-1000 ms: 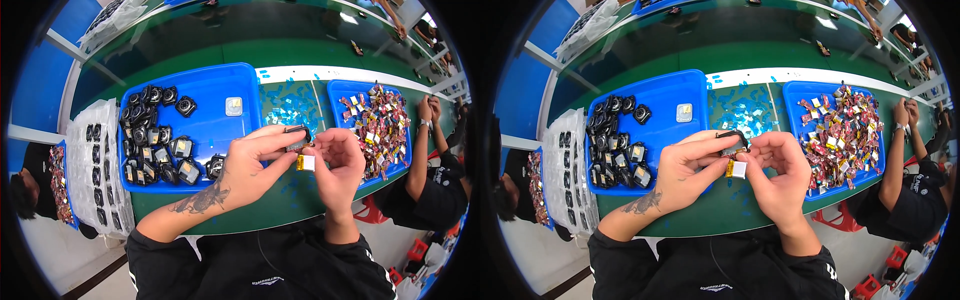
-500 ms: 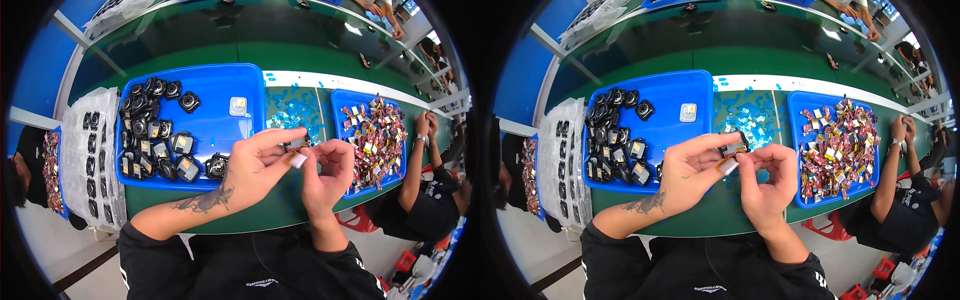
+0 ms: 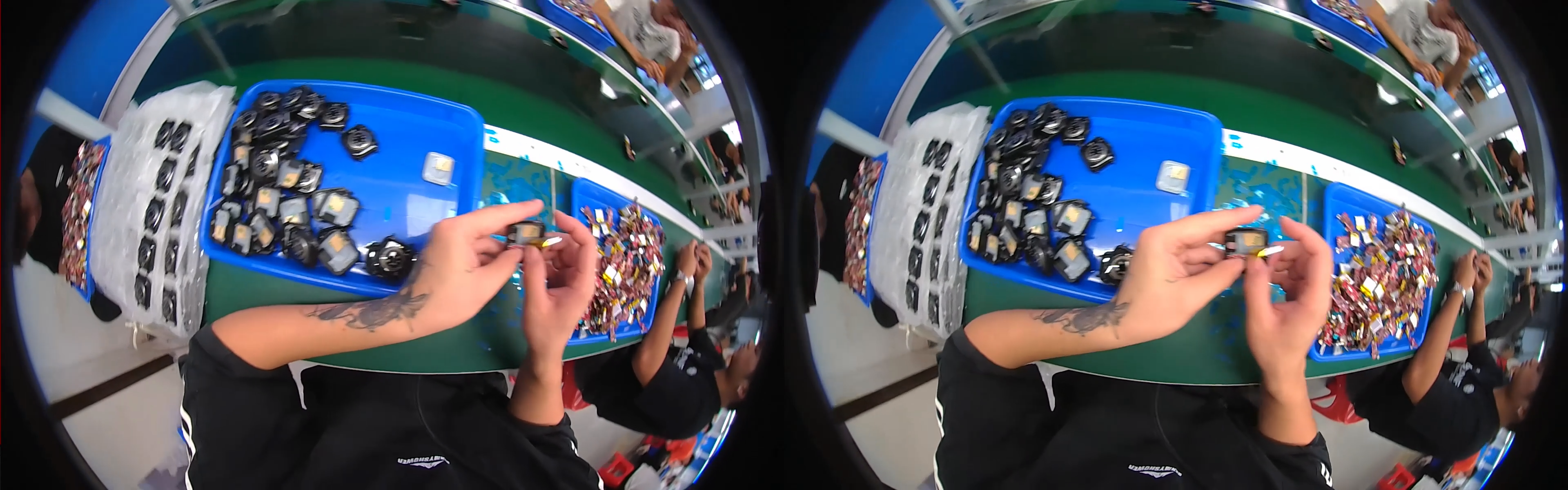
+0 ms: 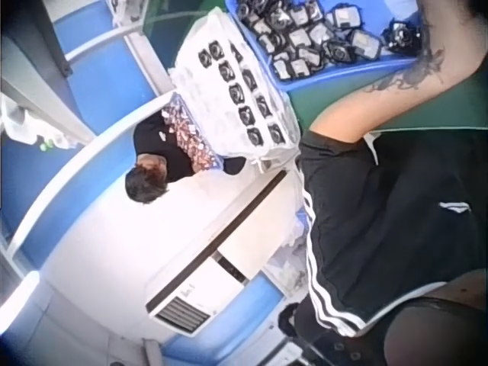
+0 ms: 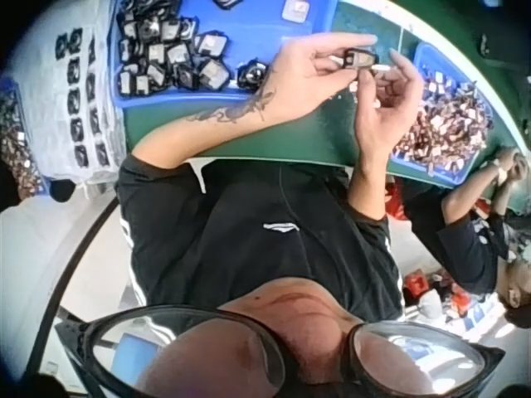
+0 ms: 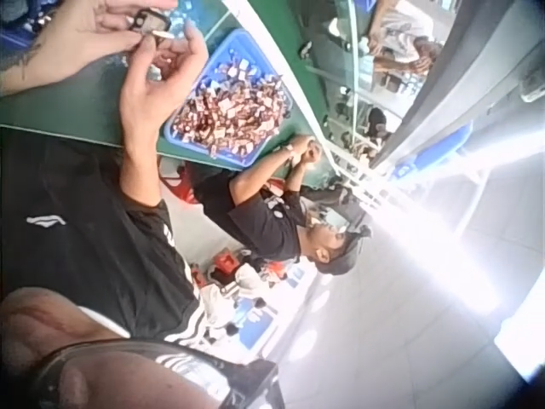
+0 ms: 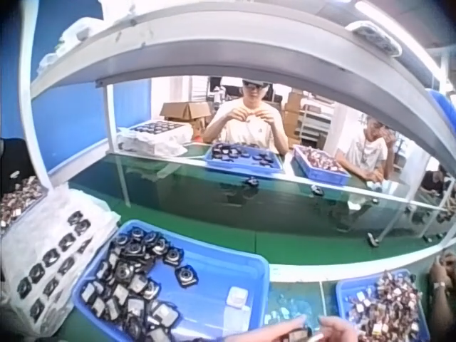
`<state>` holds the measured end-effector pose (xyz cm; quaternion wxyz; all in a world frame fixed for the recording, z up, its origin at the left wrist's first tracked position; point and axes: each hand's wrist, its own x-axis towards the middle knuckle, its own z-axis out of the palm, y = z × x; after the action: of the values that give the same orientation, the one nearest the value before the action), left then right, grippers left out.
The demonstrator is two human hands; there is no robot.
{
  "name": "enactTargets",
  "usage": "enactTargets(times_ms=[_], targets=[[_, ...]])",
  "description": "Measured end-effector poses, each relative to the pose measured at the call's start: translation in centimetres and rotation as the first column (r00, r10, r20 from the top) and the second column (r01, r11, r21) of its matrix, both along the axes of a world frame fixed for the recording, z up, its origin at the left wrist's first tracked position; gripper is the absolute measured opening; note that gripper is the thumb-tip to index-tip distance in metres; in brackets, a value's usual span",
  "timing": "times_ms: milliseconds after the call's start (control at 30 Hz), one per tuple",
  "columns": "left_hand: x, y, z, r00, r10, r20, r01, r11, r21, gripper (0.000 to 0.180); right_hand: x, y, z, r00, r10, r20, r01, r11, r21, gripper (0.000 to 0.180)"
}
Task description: Assembling small fans with attached electronic modules.
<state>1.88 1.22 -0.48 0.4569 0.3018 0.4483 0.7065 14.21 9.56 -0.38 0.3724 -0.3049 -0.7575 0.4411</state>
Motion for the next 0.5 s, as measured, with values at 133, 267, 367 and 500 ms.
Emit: enactTargets(times_ms=[133,267,367,500], targets=[[-1.3,-0.1,1.1,0.991,-0.013,-0.134,0.006,0.999,-0.050,0.057,-0.4,1.6,1.1,0.993,0.114,-0.036,-0.118,0.974,-0.192,0.046],[-6.9,0.8,0.5,0.358,0.021,-0.933,-0.259,0.963,-0.077,0.052,-3.9,8.9,3.3,0.936,0.267,0.229,-0.248,0.963,-0.110,0.037],[-10.4,0.3,-2.3,-0.433,-0.002,-0.901,-0.283,0.950,0.134,0.042,-7.4,17.1,2.8,0.880,0.198,0.432,-0.234,0.972,0.030,0.038],[-10.8,-1.3,-4.0,-0.359,-0.039,-0.933,-0.294,0.953,0.073,0.037,-12.9,21.3,-0.8,0.865,0.020,0.501,0.034,0.995,-0.098,0.030]])
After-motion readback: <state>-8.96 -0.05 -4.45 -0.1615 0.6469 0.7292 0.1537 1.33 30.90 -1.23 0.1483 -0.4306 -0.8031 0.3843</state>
